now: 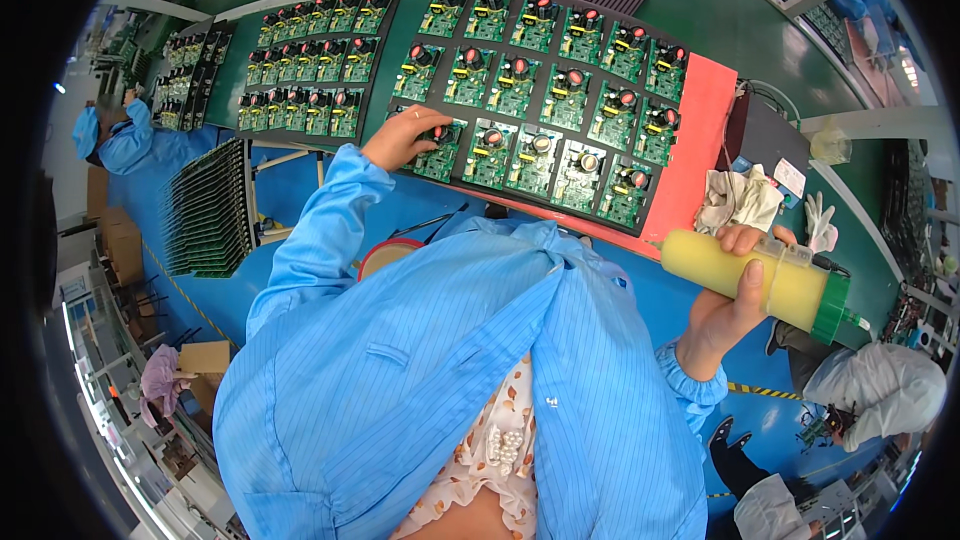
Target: The recorder is applying glue or sealant to multiple printed circuit boards using a hand-held dispensing syringe at an assembly station.
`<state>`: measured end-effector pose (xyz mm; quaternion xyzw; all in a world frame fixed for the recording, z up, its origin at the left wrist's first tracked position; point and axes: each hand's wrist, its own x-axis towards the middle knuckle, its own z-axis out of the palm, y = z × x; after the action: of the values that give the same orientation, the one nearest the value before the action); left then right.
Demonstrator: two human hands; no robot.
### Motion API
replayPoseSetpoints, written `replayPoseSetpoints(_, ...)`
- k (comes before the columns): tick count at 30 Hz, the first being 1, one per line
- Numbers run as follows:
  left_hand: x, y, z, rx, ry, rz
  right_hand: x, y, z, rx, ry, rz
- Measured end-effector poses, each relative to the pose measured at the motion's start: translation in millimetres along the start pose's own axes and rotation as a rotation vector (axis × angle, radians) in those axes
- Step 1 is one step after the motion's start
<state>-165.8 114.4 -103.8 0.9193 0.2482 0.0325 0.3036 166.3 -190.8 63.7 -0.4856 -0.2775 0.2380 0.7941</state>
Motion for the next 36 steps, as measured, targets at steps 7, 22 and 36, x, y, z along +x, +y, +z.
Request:
replayPoseSetpoints(7,18,-8,-17,0.111,-0.061,0.252,4,2,4,0.003,-0.025,-0.006)
replayPoseSetpoints(22,46,185,-2,-1.882,0.110,-0.376,9,-9,28,0.129,-0.217,-0.124)
replayPoseSetpoints(36,56,263,12,-1.848,-0.042,-0.433,4,5,48,0.194,-0.339,-0.247)
